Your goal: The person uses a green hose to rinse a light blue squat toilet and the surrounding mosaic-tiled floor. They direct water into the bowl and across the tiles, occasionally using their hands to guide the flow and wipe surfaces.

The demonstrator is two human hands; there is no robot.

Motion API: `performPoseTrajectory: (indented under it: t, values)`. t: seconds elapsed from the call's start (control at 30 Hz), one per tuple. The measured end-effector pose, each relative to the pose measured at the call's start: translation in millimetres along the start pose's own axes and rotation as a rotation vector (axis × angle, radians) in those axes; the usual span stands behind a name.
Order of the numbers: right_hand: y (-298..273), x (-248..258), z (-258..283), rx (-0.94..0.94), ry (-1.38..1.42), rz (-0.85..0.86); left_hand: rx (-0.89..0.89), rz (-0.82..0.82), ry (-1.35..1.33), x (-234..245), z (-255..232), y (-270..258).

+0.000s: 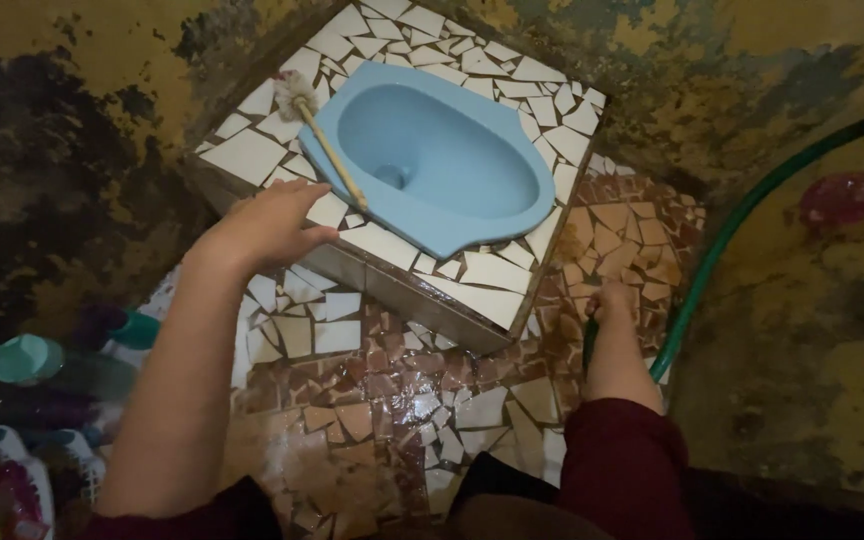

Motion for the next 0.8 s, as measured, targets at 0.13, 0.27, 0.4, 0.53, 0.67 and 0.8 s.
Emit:
performPoseTrajectory:
  t: [0.13, 0.27, 0.4, 0.53, 0.67, 0.8]
  values:
    - [-22, 12, 10, 0.016, -0.007, -0.094, -0.013, 0.014, -0.019, -4, -10, 3]
    - [-9, 19, 17, 0.102, -0.285, -0.053, -0.035, 0.005, -0.014, -13, -10, 15]
    - [30, 34, -11, 0.022, -0.038, -0.110, -0.043, 0.011, -0.049, -6, -31, 5]
    - [-4, 43, 6, 0.025, 0.007, -0.121, -0.066, 0.035, -0.014, -20, -31, 20]
    - [78, 61, -27, 0.042, -0.084, -0.139, -0.069, 0.055, -0.029, -28, -36, 28]
    - [-7, 71, 9, 0.017, -0.002, -0.173, -0.078, 0.055, -0.018, -28, -46, 30]
Point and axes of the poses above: each hand's wrist, its own y-axis towards the middle knuckle, its own x-axis out of the back of the hand, z = x × y, the point moved 8 cm from there along y, towards the middle knuckle
